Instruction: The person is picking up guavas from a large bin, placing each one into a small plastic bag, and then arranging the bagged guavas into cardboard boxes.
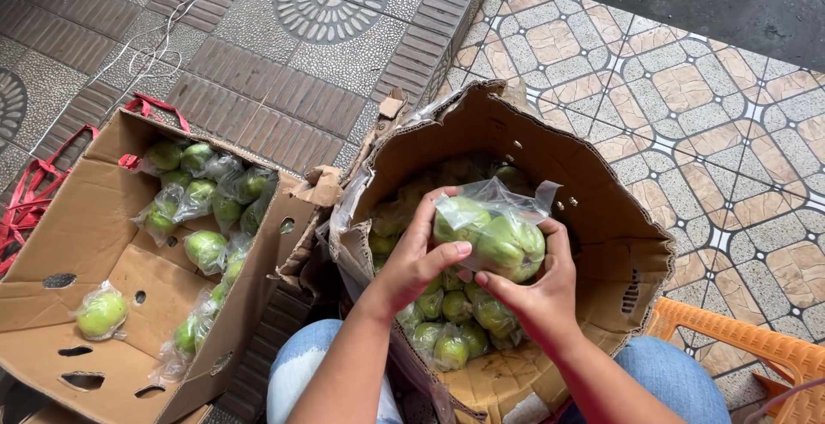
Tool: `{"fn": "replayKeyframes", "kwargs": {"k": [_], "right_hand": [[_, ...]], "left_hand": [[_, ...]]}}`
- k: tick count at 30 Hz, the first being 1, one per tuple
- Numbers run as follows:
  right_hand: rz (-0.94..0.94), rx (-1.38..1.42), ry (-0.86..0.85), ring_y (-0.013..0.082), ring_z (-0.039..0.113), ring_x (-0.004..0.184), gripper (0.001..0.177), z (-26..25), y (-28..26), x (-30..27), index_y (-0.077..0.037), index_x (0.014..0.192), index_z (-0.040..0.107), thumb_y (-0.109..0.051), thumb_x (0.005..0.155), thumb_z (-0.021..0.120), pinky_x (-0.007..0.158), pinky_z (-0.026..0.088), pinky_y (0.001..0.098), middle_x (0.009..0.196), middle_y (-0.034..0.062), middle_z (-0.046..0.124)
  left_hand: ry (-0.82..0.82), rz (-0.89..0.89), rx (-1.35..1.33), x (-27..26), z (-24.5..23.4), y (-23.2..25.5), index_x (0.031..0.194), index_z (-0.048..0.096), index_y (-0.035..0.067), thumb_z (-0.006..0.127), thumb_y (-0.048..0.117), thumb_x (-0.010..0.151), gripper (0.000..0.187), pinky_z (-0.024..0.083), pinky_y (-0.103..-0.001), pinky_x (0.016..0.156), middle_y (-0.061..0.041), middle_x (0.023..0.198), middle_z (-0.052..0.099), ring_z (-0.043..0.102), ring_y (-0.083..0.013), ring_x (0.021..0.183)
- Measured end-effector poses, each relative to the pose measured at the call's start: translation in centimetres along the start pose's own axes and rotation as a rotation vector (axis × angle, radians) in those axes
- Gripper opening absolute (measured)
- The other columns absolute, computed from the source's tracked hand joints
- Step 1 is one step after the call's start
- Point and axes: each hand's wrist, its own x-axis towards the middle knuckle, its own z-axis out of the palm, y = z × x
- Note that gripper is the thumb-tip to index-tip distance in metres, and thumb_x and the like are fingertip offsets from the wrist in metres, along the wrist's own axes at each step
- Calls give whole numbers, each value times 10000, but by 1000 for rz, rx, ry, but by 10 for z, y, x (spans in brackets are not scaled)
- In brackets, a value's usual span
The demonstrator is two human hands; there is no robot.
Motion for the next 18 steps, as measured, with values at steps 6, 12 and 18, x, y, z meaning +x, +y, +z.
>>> {"fn": "replayKeyframes", "kwargs": {"k": [6, 12, 18], "right_hand": [[-106, -13, -52, 201, 658, 1122, 827, 0, -6, -2, -35, 1300, 459, -211, 631, 914, 918, 597, 294, 1221, 122, 619], [-264, -15, -319, 216, 561, 1204, 930, -22, -2, 18, -44, 1518, 328, -214, 746, 817, 968, 523, 316, 1313, 131, 524], [-207, 10, -182, 274, 525, 1132, 683, -33, 8, 24, -121, 1530, 223, -236, 936, 540, 835, 503, 388, 1386, 218, 491]], "left_hand": [[38, 84, -46, 4, -1, -6, 1434, 439, 121, 734, 298, 847, 681, 518, -301, 909, -95, 1218, 571, 589, -196, 1068], [302, 68, -371, 8, -9, -6, 1313, 432, 100, 776, 244, 750, 675, 577, -339, 434, -172, 1144, 564, 663, -301, 861], [809, 286, -382, -1, -95, 28, 1243, 454, 81, 760, 378, 616, 758, 529, -383, 483, -156, 1107, 618, 613, -292, 939]]}}
